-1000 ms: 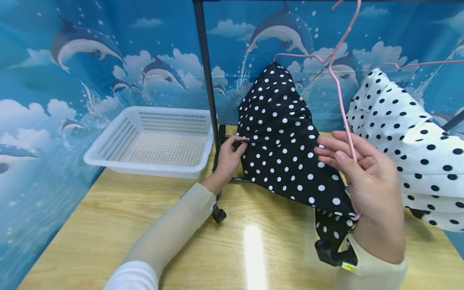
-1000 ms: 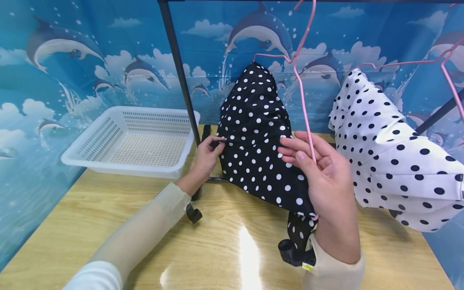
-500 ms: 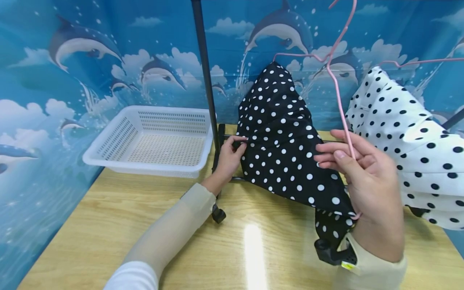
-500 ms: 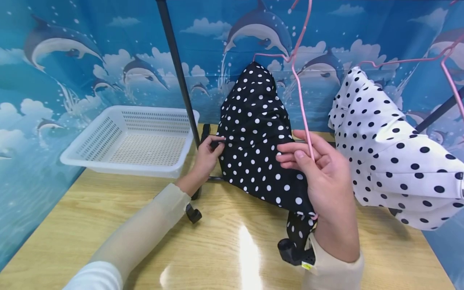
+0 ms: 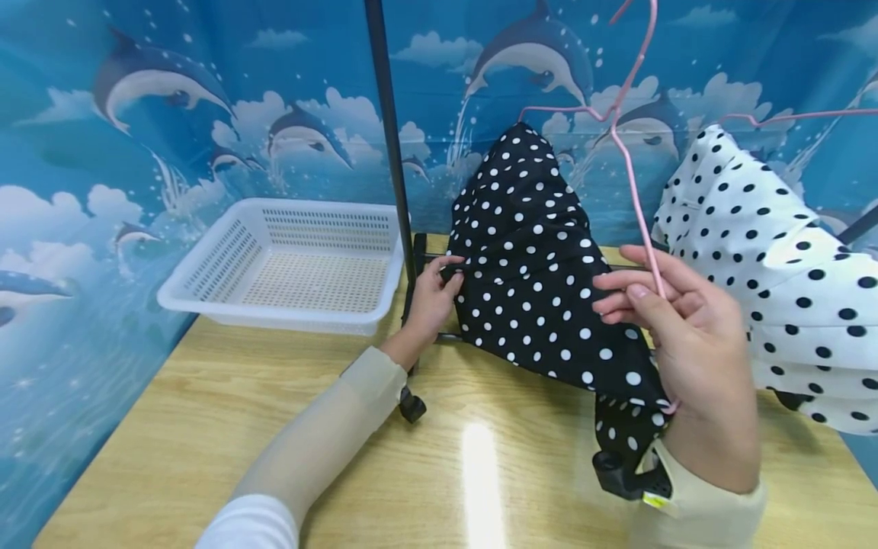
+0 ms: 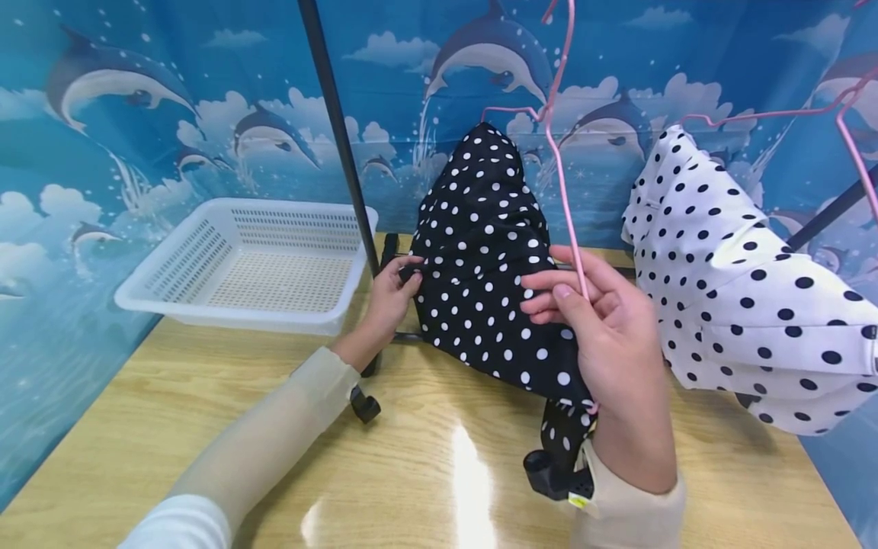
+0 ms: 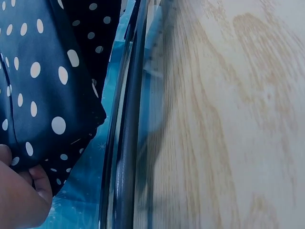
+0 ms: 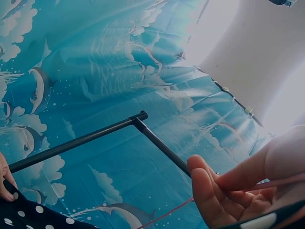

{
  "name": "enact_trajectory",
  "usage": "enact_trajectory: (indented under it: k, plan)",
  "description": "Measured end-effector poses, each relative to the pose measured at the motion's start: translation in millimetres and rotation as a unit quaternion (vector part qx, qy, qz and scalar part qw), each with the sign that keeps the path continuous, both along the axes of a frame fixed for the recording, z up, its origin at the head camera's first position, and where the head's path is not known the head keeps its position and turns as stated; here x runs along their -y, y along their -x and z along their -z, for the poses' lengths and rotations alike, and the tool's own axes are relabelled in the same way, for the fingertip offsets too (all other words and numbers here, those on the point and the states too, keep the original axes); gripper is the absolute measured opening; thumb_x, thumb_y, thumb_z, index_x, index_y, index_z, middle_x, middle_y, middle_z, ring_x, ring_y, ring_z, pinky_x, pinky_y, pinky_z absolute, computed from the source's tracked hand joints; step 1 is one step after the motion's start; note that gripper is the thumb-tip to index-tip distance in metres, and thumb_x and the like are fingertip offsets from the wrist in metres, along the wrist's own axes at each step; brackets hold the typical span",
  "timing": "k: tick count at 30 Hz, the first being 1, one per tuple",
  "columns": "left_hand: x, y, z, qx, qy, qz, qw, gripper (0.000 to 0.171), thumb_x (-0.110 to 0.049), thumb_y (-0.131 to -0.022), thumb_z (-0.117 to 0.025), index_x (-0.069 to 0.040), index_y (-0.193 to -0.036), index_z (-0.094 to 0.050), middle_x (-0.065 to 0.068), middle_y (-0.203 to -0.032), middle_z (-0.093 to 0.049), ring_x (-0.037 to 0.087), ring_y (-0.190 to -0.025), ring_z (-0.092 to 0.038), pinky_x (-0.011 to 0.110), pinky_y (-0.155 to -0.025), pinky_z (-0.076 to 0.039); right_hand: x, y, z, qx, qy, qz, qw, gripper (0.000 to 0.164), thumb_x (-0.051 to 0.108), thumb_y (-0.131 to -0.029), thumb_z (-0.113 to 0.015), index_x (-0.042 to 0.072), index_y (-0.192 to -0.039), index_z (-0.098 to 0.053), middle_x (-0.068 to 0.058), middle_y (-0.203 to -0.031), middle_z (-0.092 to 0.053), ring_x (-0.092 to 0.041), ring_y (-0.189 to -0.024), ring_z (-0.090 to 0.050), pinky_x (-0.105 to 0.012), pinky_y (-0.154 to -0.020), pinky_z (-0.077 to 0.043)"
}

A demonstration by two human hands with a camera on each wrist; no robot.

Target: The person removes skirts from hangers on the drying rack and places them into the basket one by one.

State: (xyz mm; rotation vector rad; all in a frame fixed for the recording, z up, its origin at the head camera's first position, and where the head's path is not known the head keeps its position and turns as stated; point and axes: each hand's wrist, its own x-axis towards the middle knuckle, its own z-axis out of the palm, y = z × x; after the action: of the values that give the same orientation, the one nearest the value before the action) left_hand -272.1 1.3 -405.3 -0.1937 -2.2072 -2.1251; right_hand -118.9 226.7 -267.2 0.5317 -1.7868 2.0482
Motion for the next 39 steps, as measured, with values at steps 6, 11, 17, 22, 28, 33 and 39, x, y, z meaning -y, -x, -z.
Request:
enact_trajectory:
  k: [6,11,17,22,28,33,39]
  plan:
    - [3.1,-0.1,1.8,-0.018,0.036,-0.014,0.9991,0.019,-0.011,-0.100,-0.054,-0.006,-0.113,-0.068,-0.001,-0.057,-0.044,0.009,-0.041,-0.031,0.022,-0.041,-0.029,-0.7,1.8,1.5,-0.018,0.005,-0.036,0.999,0.033,-0.015,-0.097,-0.041,-0.014,-0.128,-0.050,-0.018,-0.097,-0.071,-0.020,-0.077,-0.070,-0.026,-0.071,-0.056]
    - [2.5,-0.1,1.9,-0.035,0.053,-0.035,0.9974,0.018,-0.012,-0.101,-0.052,-0.008,-0.113,-0.065,0.000,-0.073,-0.056,0.013,-0.050,-0.044,0.024,-0.049,-0.039,-0.1,2.3,1.4,-0.019,-0.005,-0.027,0.999,0.033,-0.013,-0.097,-0.042,-0.014,-0.129,-0.050,-0.017,-0.097,-0.071,-0.019,-0.075,-0.070,-0.025,-0.070,-0.056]
    - [2.6,0.9,0.7,-0.039,0.068,-0.043,0.9960,0.016,-0.011,-0.101,-0.053,-0.005,-0.109,-0.065,0.010,-0.148,-0.043,0.026,-0.130,-0.046,0.041,-0.100,-0.045,-0.3,1.9,0.0,-0.010,-0.006,-0.013,1.000,0.031,-0.011,-0.097,-0.043,-0.011,-0.128,-0.052,-0.017,-0.096,-0.071,-0.019,-0.074,-0.069,-0.025,-0.070,-0.056]
    - [4.6,2.7,0.2,-0.031,0.059,-0.028,0.9974,0.017,-0.011,-0.101,-0.053,-0.005,-0.110,-0.065,0.004,-0.142,-0.052,0.018,-0.119,-0.054,0.033,-0.092,-0.048,-1.1,2.2,0.2,-0.005,0.000,-0.014,1.000,0.031,-0.012,-0.097,-0.043,-0.011,-0.127,-0.053,-0.018,-0.096,-0.071,-0.019,-0.073,-0.069,-0.025,-0.069,-0.056]
    - [5.3,4.4,-2.1,-0.028,0.030,-0.028,0.9988,0.017,-0.008,-0.099,-0.056,0.002,-0.110,-0.064,0.014,-0.103,-0.064,0.011,-0.067,-0.049,0.021,-0.058,-0.042,-2.7,2.9,1.3,-0.005,0.017,-0.028,0.999,0.032,-0.011,-0.097,-0.043,-0.012,-0.128,-0.052,-0.019,-0.096,-0.070,-0.020,-0.073,-0.069,-0.025,-0.068,-0.056]
    - [6.6,3.5,-4.0,-0.023,0.031,-0.028,0.9989,0.015,-0.008,-0.098,-0.057,0.001,-0.107,-0.066,0.013,-0.094,-0.063,0.013,-0.064,-0.047,0.022,-0.055,-0.040,-4.2,4.1,2.4,-0.005,0.038,-0.042,0.998,0.032,-0.011,-0.098,-0.043,-0.014,-0.128,-0.051,-0.020,-0.096,-0.070,-0.020,-0.073,-0.069,-0.025,-0.067,-0.056]
    - [7.5,3.5,-4.3,-0.030,0.035,-0.022,0.9987,0.016,-0.009,-0.098,-0.058,0.000,-0.108,-0.066,0.015,-0.098,-0.067,0.012,-0.066,-0.052,0.022,-0.056,-0.042,-5.0,7.1,3.9,-0.010,0.068,-0.044,0.997,0.030,-0.011,-0.097,-0.043,-0.016,-0.126,-0.051,-0.023,-0.095,-0.070,-0.022,-0.070,-0.069,-0.025,-0.065,-0.056]
